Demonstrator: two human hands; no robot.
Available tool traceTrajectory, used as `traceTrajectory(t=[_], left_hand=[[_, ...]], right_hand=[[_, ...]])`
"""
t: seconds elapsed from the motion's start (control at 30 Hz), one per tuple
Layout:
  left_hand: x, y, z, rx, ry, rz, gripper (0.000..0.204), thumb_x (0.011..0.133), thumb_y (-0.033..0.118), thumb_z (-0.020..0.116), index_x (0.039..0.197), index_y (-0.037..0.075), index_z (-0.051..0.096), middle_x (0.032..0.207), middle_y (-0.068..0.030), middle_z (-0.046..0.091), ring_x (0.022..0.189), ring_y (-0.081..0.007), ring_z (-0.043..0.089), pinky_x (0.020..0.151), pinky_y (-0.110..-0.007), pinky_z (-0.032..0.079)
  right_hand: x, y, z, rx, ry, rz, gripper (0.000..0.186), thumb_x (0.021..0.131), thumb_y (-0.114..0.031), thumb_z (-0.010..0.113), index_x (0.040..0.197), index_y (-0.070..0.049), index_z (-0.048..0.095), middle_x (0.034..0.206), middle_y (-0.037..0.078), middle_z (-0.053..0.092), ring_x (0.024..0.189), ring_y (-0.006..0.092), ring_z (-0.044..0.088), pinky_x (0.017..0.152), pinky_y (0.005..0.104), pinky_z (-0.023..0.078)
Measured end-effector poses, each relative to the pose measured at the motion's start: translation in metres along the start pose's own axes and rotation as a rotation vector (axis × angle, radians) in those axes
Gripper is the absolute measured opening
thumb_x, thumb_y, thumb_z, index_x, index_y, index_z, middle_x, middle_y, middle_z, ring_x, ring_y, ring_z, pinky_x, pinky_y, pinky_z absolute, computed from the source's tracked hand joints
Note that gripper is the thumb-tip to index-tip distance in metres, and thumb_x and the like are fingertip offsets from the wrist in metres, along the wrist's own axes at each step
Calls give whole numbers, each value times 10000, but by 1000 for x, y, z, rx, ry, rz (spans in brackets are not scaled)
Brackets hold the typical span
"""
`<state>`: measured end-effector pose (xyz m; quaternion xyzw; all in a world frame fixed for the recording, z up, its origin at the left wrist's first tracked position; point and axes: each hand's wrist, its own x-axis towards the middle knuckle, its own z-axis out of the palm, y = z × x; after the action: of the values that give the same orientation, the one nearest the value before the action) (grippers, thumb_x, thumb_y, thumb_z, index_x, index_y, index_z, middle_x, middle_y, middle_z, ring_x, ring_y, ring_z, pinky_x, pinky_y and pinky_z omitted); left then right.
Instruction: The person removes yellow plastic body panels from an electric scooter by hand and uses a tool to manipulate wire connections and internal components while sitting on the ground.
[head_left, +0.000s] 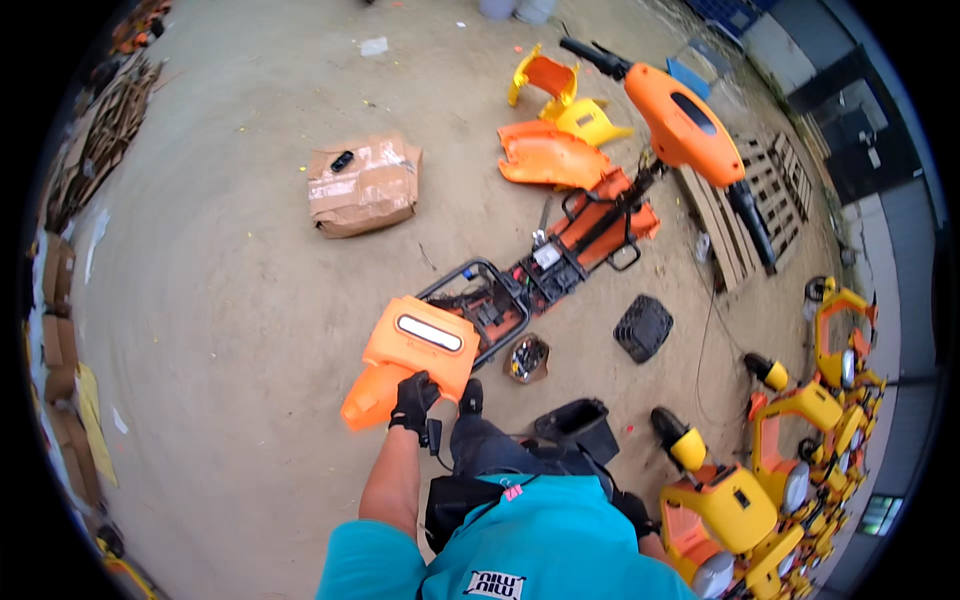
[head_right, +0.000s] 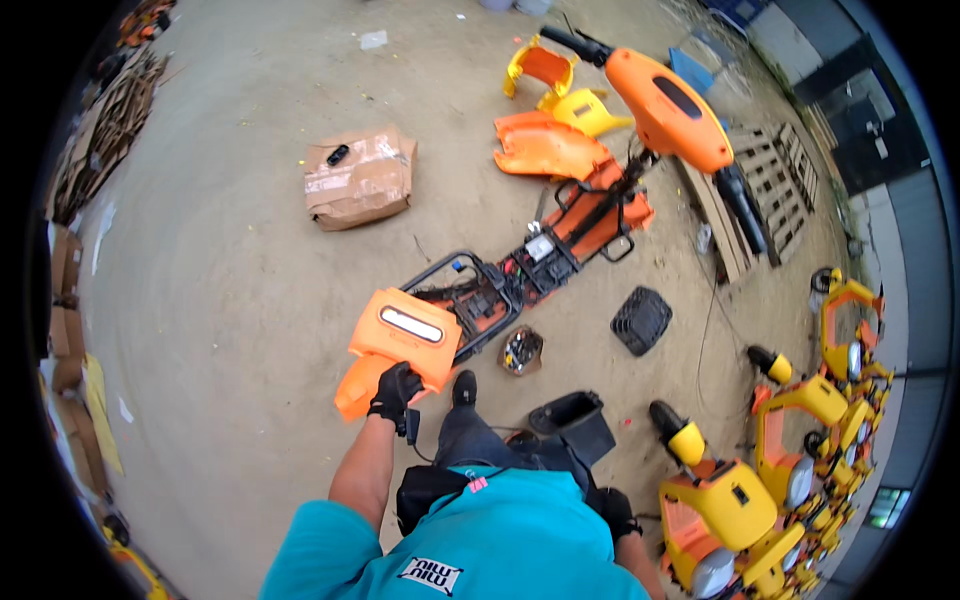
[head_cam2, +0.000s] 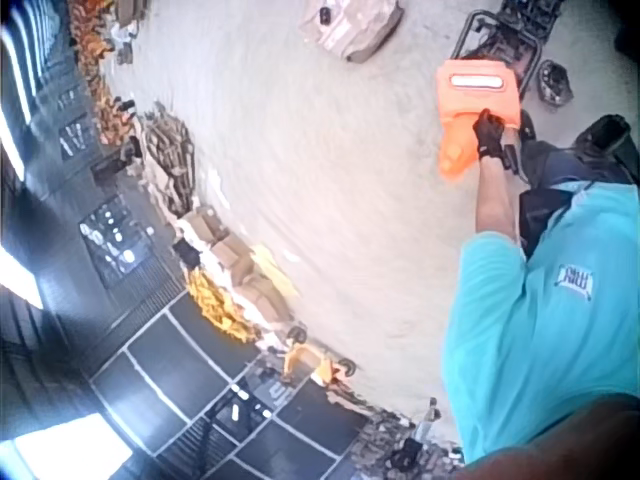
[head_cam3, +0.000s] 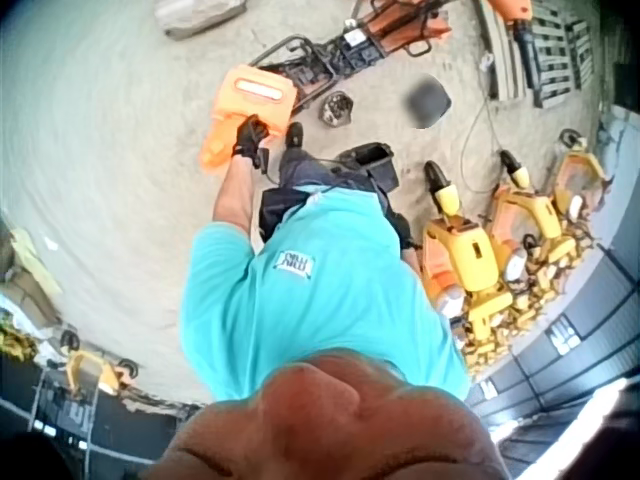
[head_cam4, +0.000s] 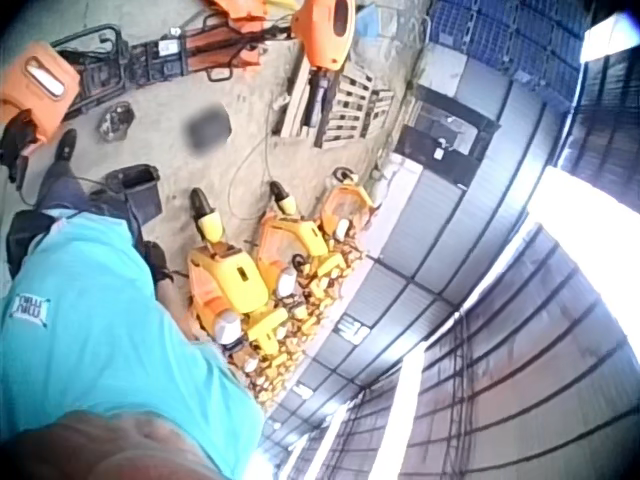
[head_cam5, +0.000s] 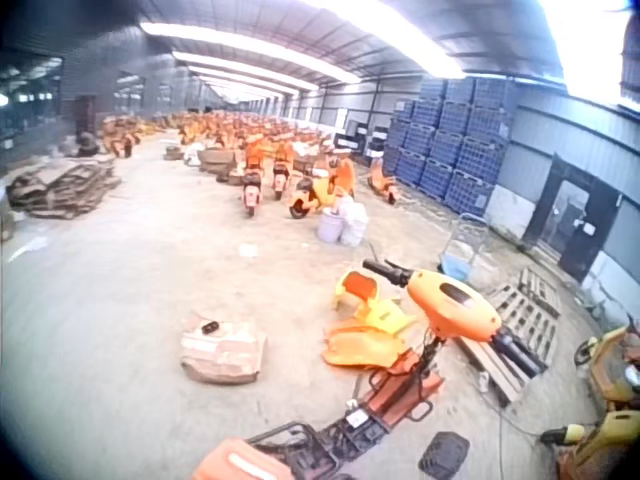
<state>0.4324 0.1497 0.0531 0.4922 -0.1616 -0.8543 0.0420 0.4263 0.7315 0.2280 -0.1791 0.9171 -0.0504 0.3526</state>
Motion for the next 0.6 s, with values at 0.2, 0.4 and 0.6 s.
traceTrajectory(t=[0.2,0.4,0.6], left_hand=[[-48,21,24,242,67,-29,122,888,211,512,935,121,580,793,-16,546,682,-183,586,560,-265,436],[-58,21,44,572,-42,-131,81,858,204,538,883,128,552,790,-7,533,712,-171,594,577,-289,454],[-52,28,27,1047,-8,-258,192,851,238,563,957,80,588,824,-68,584,663,-202,601,553,-323,484]], right_hand=[[2,-20,22,120,12,13,169,845,-172,470,857,-62,598,867,199,612,831,385,585,702,452,467],[-22,-58,33,605,73,437,335,853,-283,525,1037,-34,652,1079,239,620,1013,378,589,846,424,472],[-44,-41,105,214,218,-40,224,837,-197,588,1014,-59,598,869,163,610,773,274,628,655,384,509]])
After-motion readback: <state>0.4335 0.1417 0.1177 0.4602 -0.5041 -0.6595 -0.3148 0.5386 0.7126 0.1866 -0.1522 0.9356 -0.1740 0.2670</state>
